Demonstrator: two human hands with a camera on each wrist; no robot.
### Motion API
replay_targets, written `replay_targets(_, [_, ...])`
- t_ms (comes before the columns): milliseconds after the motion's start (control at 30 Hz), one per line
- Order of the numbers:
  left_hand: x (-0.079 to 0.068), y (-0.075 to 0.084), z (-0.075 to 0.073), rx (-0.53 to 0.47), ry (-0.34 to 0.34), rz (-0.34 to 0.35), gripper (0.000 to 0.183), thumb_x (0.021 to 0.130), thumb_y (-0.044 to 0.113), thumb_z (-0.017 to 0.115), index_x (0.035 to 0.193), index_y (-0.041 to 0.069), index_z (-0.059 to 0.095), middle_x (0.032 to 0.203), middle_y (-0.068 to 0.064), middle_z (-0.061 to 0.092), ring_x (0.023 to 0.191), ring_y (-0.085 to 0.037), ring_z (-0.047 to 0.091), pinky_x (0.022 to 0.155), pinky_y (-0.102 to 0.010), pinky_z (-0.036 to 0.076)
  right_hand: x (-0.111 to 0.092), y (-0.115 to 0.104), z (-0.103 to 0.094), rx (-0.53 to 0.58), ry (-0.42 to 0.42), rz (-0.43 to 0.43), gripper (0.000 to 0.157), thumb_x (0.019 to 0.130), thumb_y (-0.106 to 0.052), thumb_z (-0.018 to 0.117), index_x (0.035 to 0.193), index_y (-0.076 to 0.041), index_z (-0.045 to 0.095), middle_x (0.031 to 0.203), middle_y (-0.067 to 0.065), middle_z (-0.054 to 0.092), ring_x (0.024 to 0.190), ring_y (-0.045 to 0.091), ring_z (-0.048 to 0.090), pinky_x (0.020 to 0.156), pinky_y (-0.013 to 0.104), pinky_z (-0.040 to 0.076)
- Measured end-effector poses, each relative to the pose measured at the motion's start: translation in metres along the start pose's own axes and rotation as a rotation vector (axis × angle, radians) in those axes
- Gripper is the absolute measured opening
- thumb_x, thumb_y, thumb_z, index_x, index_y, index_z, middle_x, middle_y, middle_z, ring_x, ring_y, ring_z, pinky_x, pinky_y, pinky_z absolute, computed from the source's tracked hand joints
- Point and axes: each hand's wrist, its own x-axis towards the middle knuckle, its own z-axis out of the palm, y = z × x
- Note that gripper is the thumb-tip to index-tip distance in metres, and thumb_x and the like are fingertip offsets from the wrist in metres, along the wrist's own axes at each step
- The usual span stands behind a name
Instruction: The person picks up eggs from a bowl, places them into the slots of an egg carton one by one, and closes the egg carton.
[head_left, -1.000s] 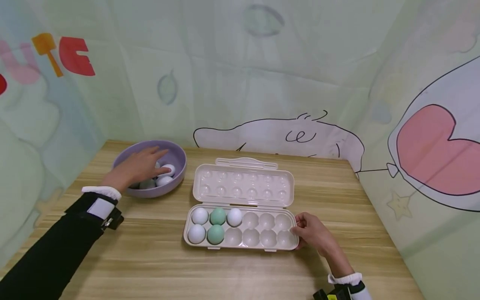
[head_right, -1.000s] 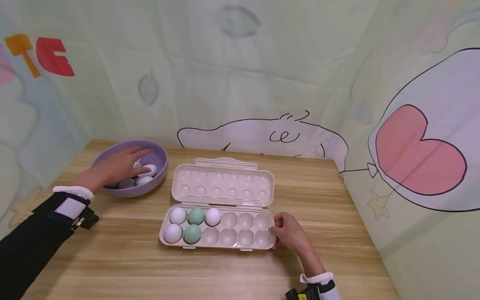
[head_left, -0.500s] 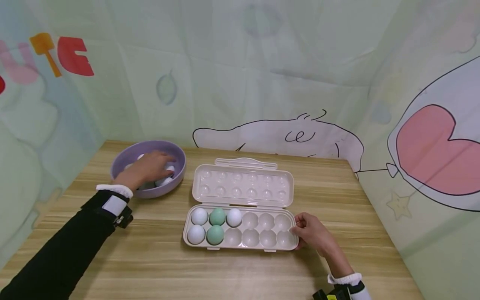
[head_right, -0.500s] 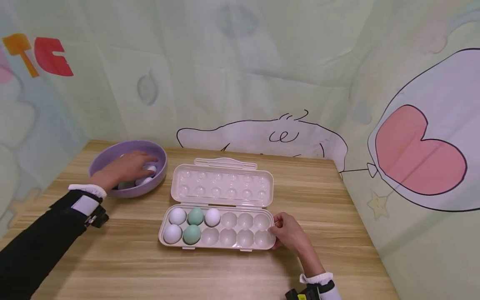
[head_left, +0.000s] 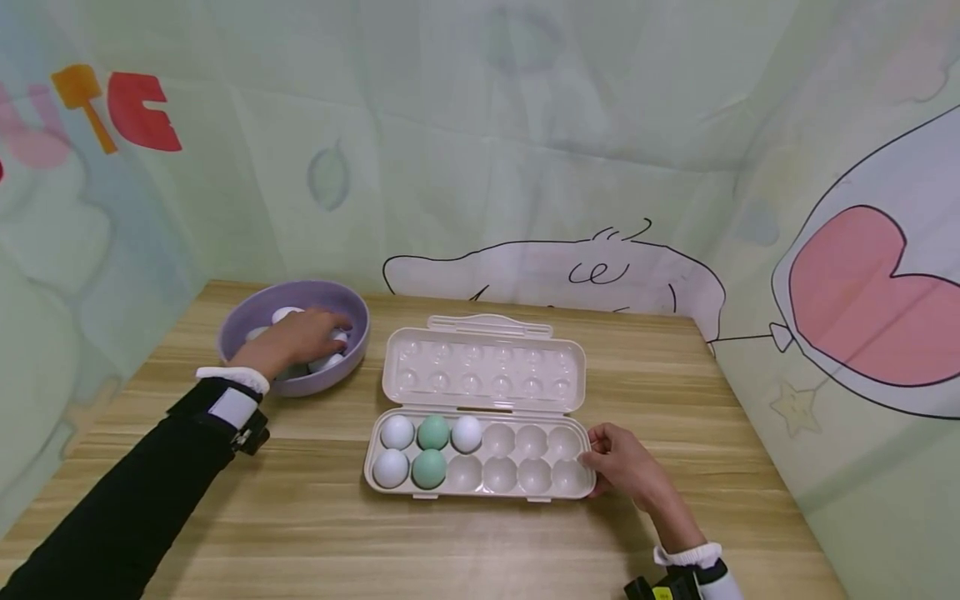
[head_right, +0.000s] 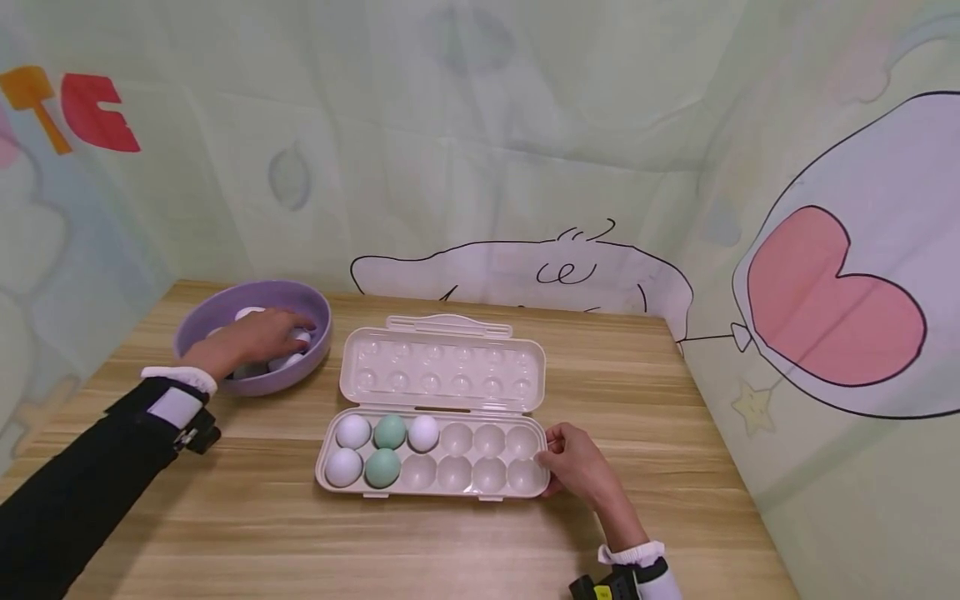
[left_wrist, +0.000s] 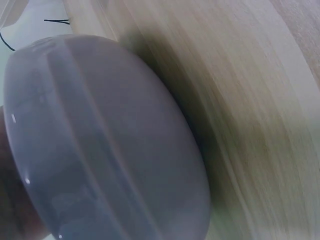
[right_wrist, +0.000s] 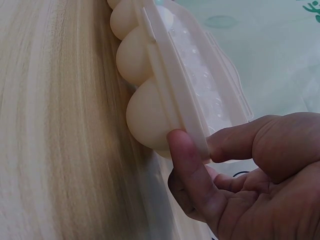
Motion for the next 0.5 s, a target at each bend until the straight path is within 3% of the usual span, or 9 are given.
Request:
replay_targets(200, [0.0025,-0.0014,-0.0012,0.002,-0.002,0.026,0.025,0.095,0.020,0.068,0.115,0.006,0.074,0.102,-0.016,0.072,0.086,-0.031,0.066,0.074,-0.059,0.052,0.0003,-0.0004,0.0002,0.010,-0.002,0.003,0.027,0.093,0.009,0.063,0.115,0.017,0.049,0.088,0.013,0.059,0.065,0.023,0.063,0.053,0.036,0.059])
replay_targets(500, [0.0013,-0.0002,-0.0015,-0.014,0.038,0.048,0.020,0.094,0.017,0.071,0.111,0.007,0.076,0.094,-0.010,0.071,0.077,-0.026,0.062,0.070,-0.053,0.051,-0.0002,-0.0009,-0.0011,0.007,-0.005,-0.008,0.027,0.093,0.008,0.063,0.114,0.018,0.048,0.088,0.013,0.058,0.065,0.021,0.063,0.053,0.037,0.059])
